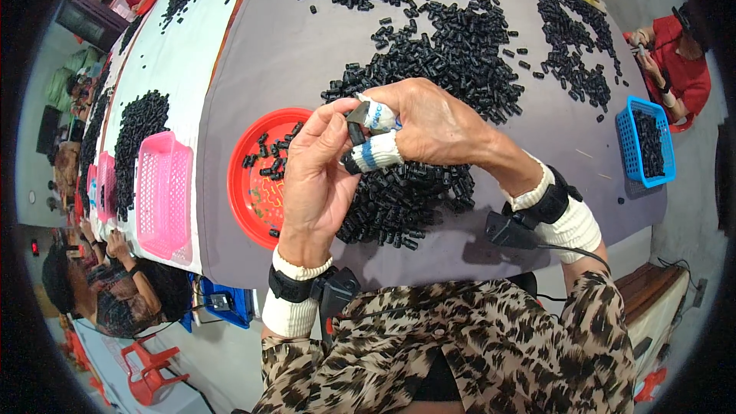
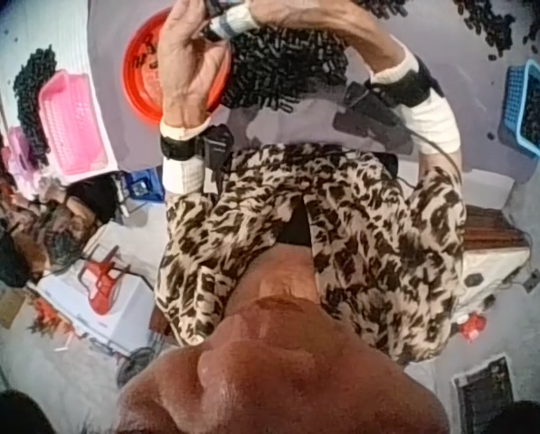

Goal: Sorting and grouping small black plastic components at a work table in a manufacturing facility.

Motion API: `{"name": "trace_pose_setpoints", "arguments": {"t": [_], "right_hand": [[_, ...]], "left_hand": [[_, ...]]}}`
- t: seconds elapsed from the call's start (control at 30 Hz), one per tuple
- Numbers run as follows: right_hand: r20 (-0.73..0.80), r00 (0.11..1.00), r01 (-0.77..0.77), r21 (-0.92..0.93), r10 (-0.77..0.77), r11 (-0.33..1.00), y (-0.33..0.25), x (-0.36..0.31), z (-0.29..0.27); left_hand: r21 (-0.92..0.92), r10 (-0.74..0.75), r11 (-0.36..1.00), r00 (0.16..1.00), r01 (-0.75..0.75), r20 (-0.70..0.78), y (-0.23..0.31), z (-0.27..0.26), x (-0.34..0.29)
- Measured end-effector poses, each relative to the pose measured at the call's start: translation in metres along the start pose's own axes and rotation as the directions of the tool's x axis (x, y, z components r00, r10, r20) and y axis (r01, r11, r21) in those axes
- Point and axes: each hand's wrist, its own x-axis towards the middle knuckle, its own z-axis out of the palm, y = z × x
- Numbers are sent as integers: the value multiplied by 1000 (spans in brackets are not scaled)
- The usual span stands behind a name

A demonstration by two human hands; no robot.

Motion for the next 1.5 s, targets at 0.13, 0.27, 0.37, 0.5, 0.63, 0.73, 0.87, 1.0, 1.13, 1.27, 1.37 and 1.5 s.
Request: {"name": "trace_pose_setpoints", "arguments": {"t": [0.13,0.27,0.37,0.5,0.63,0.73,0.87,1.0,1.13,1.27,1.37,1.5], "right_hand": [[21,1000,-13,17,12,1000,3,1,1],[35,999,-6,14,6,1000,3,0,0],[40,999,17,2,-17,1000,3,-1,1],[46,998,45,-56,-42,997,5,-1,0],[26,994,103,-22,-103,994,10,-2,2],[25,995,98,-35,-98,995,4,-3,1],[13,1000,25,-18,-25,1000,-1,-4,-1],[36,999,9,-62,-7,998,1,-3,-2],[35,999,25,-93,-22,995,1,-4,-2],[49,998,32,-72,-28,997,3,-3,0],[58,997,50,-74,-46,996,0,-3,-1],[59,997,43,-34,-41,999,-2,-4,-1]], "left_hand": [[5,4,1000,1000,-4,-5,0,0,0],[-2,4,1000,1000,-4,3,0,0,0],[-8,1,1000,1000,-1,-1,-1,-1,0],[-47,1,999,1000,0,18,-2,1,0],[-40,-2,999,999,4,45,-3,0,0],[26,32,999,999,-32,18,-2,4,-1],[115,37,993,998,-31,-47,2,9,-1],[180,50,983,996,-36,-72,2,6,-2],[207,48,978,997,-35,-58,2,4,-2],[185,37,982,997,-23,-74,2,7,-2],[206,38,978,997,-24,-60,3,8,-2],[182,15,983,999,-6,-49,5,8,-2]]}}
